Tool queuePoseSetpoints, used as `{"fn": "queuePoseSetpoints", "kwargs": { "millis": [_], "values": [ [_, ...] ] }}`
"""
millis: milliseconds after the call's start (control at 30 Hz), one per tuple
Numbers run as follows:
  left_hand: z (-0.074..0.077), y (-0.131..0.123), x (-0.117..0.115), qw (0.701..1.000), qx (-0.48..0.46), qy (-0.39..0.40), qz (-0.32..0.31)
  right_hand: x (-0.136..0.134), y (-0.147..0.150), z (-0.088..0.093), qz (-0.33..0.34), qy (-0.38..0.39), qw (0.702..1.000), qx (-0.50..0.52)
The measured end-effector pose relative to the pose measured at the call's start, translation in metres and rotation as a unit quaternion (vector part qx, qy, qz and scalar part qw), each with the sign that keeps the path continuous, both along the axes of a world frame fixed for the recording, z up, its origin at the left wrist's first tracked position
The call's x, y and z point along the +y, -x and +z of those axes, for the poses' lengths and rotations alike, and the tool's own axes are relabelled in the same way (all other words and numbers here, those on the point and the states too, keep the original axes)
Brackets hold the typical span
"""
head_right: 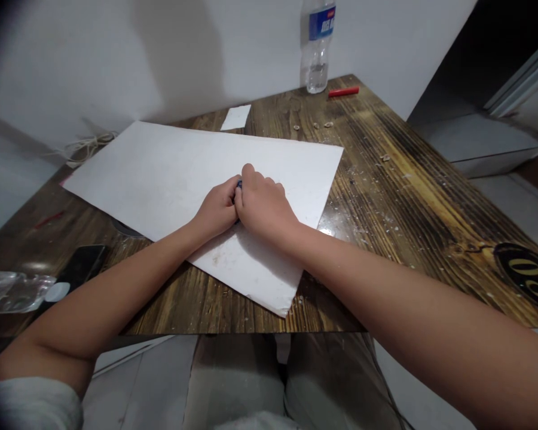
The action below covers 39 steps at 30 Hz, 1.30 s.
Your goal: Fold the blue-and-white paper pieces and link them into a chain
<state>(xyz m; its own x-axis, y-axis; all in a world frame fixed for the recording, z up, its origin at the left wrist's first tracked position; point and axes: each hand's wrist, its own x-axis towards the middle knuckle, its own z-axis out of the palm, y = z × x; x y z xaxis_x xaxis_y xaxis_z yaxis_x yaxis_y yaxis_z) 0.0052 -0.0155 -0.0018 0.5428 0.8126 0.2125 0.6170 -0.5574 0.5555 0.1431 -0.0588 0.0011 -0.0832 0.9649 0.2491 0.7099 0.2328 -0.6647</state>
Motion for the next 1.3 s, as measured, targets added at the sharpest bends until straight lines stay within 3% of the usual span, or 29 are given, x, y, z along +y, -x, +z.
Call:
{"fn": "queuePoseSetpoints", "kwargs": {
  "millis": [200, 1300],
  "values": [
    [0.0007, -0.0001, -0.0010, 1.000, -0.016, 0.008, -0.009, -0.0034, 0.0001, 0.0049, 0.006, -0.003, 1.000, -0.012],
    [0.0025, -0.0011, -0.0003, 1.000, -0.010, 0.009, -0.001, 0.0044, 0.0002, -0.0037, -0.009, 0.002, 0.998, 0.061]
  ]
}}
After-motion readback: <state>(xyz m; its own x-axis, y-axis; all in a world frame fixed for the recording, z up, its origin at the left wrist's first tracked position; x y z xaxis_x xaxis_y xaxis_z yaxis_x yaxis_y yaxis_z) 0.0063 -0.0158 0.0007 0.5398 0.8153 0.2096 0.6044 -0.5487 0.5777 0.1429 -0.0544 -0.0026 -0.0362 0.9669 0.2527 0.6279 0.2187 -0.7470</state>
